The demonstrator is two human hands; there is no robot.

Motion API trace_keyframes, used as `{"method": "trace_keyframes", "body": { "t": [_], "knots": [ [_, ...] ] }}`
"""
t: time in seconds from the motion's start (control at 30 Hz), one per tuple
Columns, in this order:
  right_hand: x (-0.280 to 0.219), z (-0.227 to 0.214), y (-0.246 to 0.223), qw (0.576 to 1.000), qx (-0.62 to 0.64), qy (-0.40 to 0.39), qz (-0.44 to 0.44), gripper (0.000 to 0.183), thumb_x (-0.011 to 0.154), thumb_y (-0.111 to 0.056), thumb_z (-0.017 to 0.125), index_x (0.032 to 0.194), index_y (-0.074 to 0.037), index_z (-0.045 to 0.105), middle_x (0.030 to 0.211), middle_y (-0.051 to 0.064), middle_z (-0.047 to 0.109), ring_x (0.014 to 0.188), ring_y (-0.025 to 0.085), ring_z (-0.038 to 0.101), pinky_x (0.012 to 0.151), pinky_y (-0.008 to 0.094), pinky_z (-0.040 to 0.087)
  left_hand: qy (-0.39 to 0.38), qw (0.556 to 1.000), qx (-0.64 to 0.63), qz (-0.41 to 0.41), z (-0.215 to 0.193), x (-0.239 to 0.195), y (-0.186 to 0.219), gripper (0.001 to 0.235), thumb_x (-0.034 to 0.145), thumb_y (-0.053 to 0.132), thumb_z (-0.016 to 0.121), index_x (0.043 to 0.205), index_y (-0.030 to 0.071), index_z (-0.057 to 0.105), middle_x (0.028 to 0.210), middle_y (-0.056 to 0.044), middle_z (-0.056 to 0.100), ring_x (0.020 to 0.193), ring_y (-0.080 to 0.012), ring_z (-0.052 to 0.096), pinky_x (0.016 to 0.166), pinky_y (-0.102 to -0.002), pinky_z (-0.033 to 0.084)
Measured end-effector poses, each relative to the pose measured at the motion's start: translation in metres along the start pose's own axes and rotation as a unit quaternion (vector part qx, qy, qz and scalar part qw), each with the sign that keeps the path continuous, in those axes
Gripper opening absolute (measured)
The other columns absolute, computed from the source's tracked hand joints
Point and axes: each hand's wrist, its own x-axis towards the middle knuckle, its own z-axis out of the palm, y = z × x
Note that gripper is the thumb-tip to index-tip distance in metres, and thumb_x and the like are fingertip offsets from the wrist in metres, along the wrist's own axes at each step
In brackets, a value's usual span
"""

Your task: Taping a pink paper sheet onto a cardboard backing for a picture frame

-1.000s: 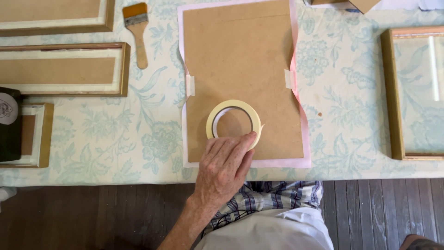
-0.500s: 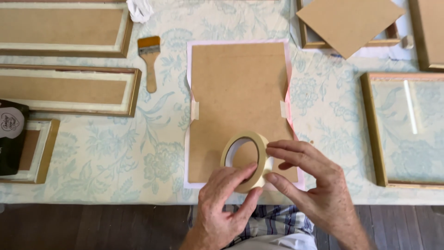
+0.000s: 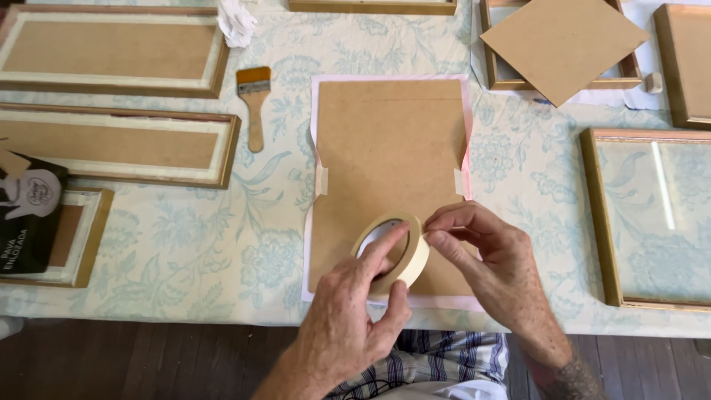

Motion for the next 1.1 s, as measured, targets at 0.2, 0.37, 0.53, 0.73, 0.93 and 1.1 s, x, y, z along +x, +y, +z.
{"method": "trace_keyframes", "body": {
  "t": [0.2, 0.37, 0.53, 0.73, 0.93, 1.1],
  "knots": [
    [-0.010, -0.006, 0.001, 0.993, 0.089, 0.067, 0.027, 0.007, 0.094, -0.003, 0.069, 0.098, 0.001, 0.071, 0.097, 0.012, 0.074, 0.095, 0.018, 0.072, 0.092, 0.025, 0.058, -0.050, 0.991, 0.123, 0.025, -0.014, 0.020, -0.002, 0.053, 0.095, 0.022, 0.063, 0.146, 0.009, 0.054, 0.102, -0.006, 0.078, 0.062, -0.0291, 0.068, 0.061, -0.046, 0.056],
    [-0.018, -0.010, -0.003, 0.989, 0.095, 0.090, 0.063, 0.008, 0.091, -0.006, 0.072, 0.096, 0.000, 0.073, 0.099, 0.012, 0.076, 0.091, 0.017, 0.072, 0.084, 0.027, 0.060, -0.070, 0.987, 0.148, -0.003, -0.022, 0.030, -0.005, 0.031, 0.097, 0.031, 0.060, 0.124, 0.019, 0.071, 0.097, 0.001, 0.077, 0.072, -0.0238, 0.073, 0.063, -0.043, 0.056],
    [-0.023, -0.002, 0.005, 0.984, 0.121, 0.089, 0.097, 0.033, 0.078, 0.000, 0.082, 0.106, -0.002, 0.066, 0.106, 0.015, 0.080, 0.091, 0.022, 0.079, 0.088, 0.031, 0.065, -0.124, 0.984, 0.126, 0.022, -0.025, 0.036, 0.002, 0.023, 0.098, 0.024, 0.061, 0.113, 0.013, 0.074, 0.073, 0.002, 0.072, 0.051, -0.0170, 0.063, 0.051, -0.037, 0.054],
    [-0.023, 0.008, -0.003, 0.991, 0.029, 0.116, 0.062, 0.075, 0.076, -0.013, 0.085, 0.140, -0.011, 0.046, 0.104, 0.010, 0.078, 0.099, 0.015, 0.074, 0.067, 0.023, 0.061, -0.107, 0.981, 0.140, 0.082, -0.022, 0.049, 0.012, 0.015, 0.092, 0.020, 0.063, 0.103, 0.014, 0.071, 0.080, 0.001, 0.076, 0.062, -0.0231, 0.069, 0.055, -0.041, 0.053],
    [-0.034, -0.006, -0.011, 0.996, -0.006, 0.093, 0.011, 0.008, 0.088, -0.013, 0.077, 0.095, -0.012, 0.080, 0.089, 0.000, 0.078, 0.083, 0.009, 0.073, 0.069, 0.024, 0.064, -0.066, 0.966, 0.181, 0.172, -0.010, 0.051, 0.017, 0.006, 0.092, 0.019, 0.066, 0.093, 0.016, 0.071, 0.069, 0.001, 0.069, 0.057, -0.0236, 0.063, 0.049, -0.041, 0.046],
    [-0.031, -0.021, -0.003, 0.998, -0.056, 0.039, -0.008, 0.008, 0.091, -0.014, 0.073, 0.097, -0.010, 0.076, 0.092, 0.002, 0.077, 0.086, 0.012, 0.074, 0.077, 0.026, 0.065, -0.079, 0.976, 0.167, 0.115, -0.001, 0.050, 0.024, 0.012, 0.097, 0.020, 0.062, 0.089, 0.015, 0.071, 0.068, 0.003, 0.066, 0.051, -0.0211, 0.060, 0.047, -0.039, 0.044]
  ]
}}
